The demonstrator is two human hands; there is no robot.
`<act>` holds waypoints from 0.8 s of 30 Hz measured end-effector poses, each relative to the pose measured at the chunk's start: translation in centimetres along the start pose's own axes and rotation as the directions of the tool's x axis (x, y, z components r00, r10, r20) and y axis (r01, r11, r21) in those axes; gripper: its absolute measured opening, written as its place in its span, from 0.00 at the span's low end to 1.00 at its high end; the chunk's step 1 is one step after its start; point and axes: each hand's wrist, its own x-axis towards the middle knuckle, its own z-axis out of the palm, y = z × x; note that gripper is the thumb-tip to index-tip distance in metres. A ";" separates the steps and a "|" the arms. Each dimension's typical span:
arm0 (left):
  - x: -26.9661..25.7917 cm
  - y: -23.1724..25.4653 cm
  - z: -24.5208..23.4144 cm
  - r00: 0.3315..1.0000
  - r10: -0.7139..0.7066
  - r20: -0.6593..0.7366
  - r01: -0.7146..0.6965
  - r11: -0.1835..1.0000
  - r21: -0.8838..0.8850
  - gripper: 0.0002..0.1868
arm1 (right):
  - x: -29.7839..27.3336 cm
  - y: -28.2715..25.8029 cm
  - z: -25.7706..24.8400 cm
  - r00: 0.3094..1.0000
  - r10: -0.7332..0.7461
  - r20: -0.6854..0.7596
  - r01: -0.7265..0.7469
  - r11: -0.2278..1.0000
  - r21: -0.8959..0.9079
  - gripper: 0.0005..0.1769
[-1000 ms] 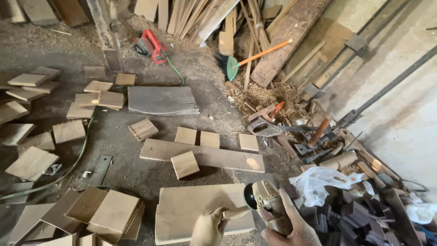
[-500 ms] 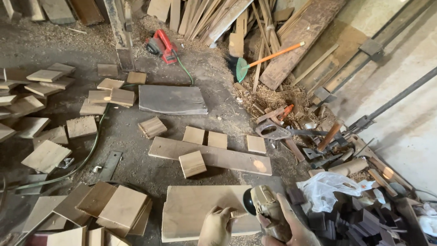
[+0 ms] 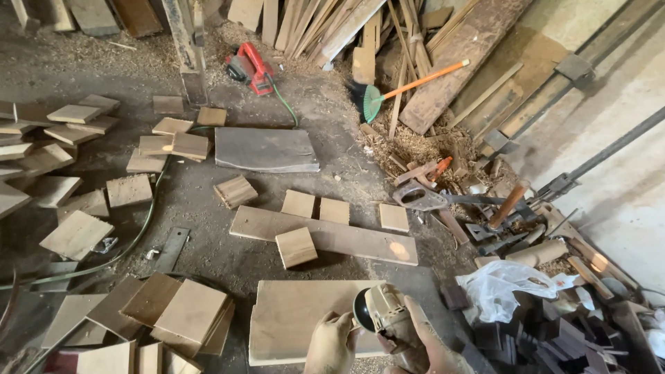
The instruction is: Sanding a wooden board using a handheld power sander
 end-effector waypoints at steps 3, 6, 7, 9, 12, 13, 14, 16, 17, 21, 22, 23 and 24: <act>0.0 0.0 -0.1 1.000 0.018 0.009 -0.018 1.000 0.003 0.08 | -0.1 -0.5 0.3 0.994 -0.112 0.004 0.112 0.993 -0.025 0.60; 0.2 0.1 0.0 1.000 0.014 0.024 -0.014 1.000 0.018 0.08 | 0.0 -1.0 0.3 0.999 -0.044 -0.011 0.045 0.998 0.052 0.59; 0.0 0.1 0.0 0.999 -0.009 0.047 0.007 0.999 0.035 0.09 | -0.1 -1.3 0.3 1.000 0.024 0.002 -0.024 0.996 0.090 0.58; 0.2 1.0 -0.7 0.997 -0.026 0.071 0.023 0.999 0.039 0.08 | -0.5 -2.6 1.5 0.990 0.057 -0.126 -0.060 0.998 -0.015 0.57; 0.2 1.4 -1.2 0.992 -0.046 0.116 0.038 0.997 0.070 0.08 | 1.6 -6.2 0.3 0.819 0.532 -0.216 -0.392 0.793 0.467 0.46; 0.3 1.3 -1.2 0.990 -0.046 0.136 0.033 0.995 0.097 0.09 | 2.8 -7.6 -0.6 0.585 0.807 0.086 -0.461 0.243 0.854 0.37; 0.3 1.5 -1.4 0.990 -0.046 0.135 0.033 0.995 0.098 0.09 | 2.8 -7.8 -0.9 0.586 0.806 0.087 -0.461 0.243 0.853 0.37; 0.4 1.9 -1.6 0.977 -0.110 0.181 0.091 0.990 0.108 0.10 | 2.7 -8.1 -1.6 0.649 0.760 -0.027 -0.390 0.363 0.846 0.32; 0.4 1.6 -1.2 0.978 -0.109 0.179 0.090 0.990 0.109 0.10 | 1.7 -6.9 -2.0 0.651 0.758 -0.027 -0.389 0.365 0.846 0.32; 0.2 1.0 -0.4 0.989 -0.096 0.113 0.086 0.992 0.088 0.10 | 0.0 -2.7 -2.2 0.993 0.096 -0.071 -0.092 0.994 0.056 0.63; 0.1 1.1 -0.3 0.986 -0.121 0.112 0.109 0.988 0.108 0.11 | 0.2 -1.9 -2.0 0.988 0.154 -0.026 -0.151 0.985 0.082 0.68; 0.0 0.5 0.1 0.986 -0.121 0.111 0.109 0.988 0.110 0.11 | -0.1 -2.4 -1.5 0.988 0.153 -0.026 -0.150 0.985 0.084 0.68; -0.1 -0.1 0.5 0.995 -0.071 0.070 0.065 0.994 0.083 0.11 | -0.4 -2.8 -1.0 0.997 0.054 -0.052 -0.059 0.993 -0.102 0.64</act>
